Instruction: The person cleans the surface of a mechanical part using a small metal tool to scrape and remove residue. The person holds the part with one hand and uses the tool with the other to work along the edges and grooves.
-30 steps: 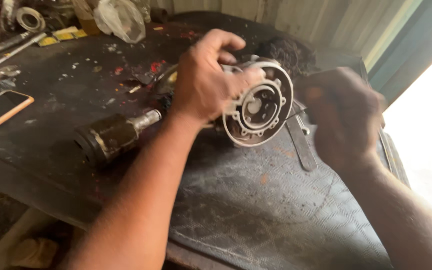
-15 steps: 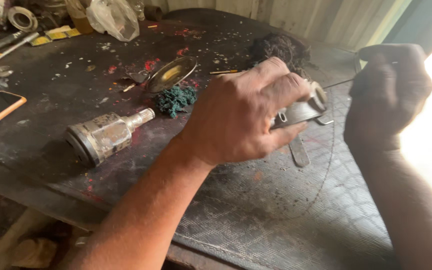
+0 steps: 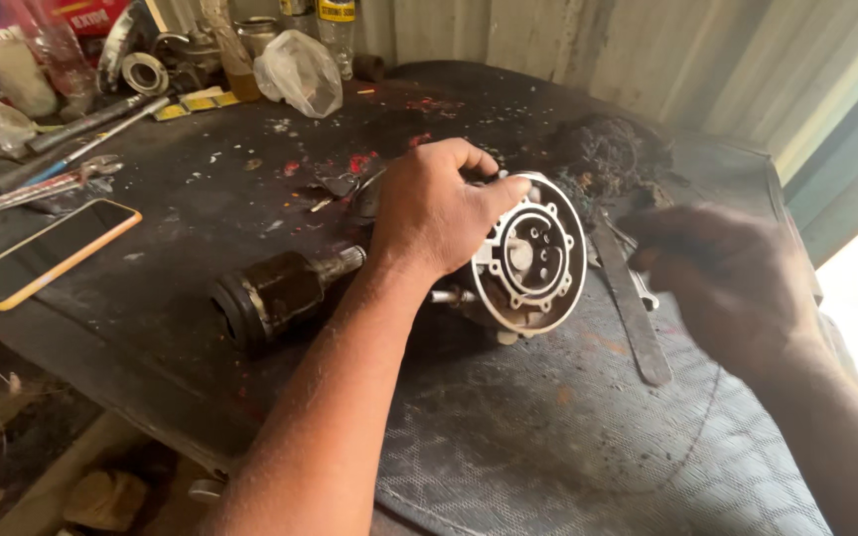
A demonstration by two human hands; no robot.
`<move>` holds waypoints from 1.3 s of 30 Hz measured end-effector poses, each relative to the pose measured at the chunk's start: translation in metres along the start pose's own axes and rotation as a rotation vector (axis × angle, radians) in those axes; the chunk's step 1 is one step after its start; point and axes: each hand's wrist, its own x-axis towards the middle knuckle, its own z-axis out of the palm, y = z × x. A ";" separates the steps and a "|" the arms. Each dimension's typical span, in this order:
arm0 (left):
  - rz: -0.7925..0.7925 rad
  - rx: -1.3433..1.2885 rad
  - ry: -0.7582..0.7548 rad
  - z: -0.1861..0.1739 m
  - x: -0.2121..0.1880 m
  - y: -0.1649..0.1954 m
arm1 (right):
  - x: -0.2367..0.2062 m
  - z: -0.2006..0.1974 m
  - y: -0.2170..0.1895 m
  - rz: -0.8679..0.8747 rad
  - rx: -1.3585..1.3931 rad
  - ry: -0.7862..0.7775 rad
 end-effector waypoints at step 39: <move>0.078 -0.048 0.026 -0.009 0.004 -0.011 | -0.018 0.043 -0.025 -0.529 -0.559 -0.010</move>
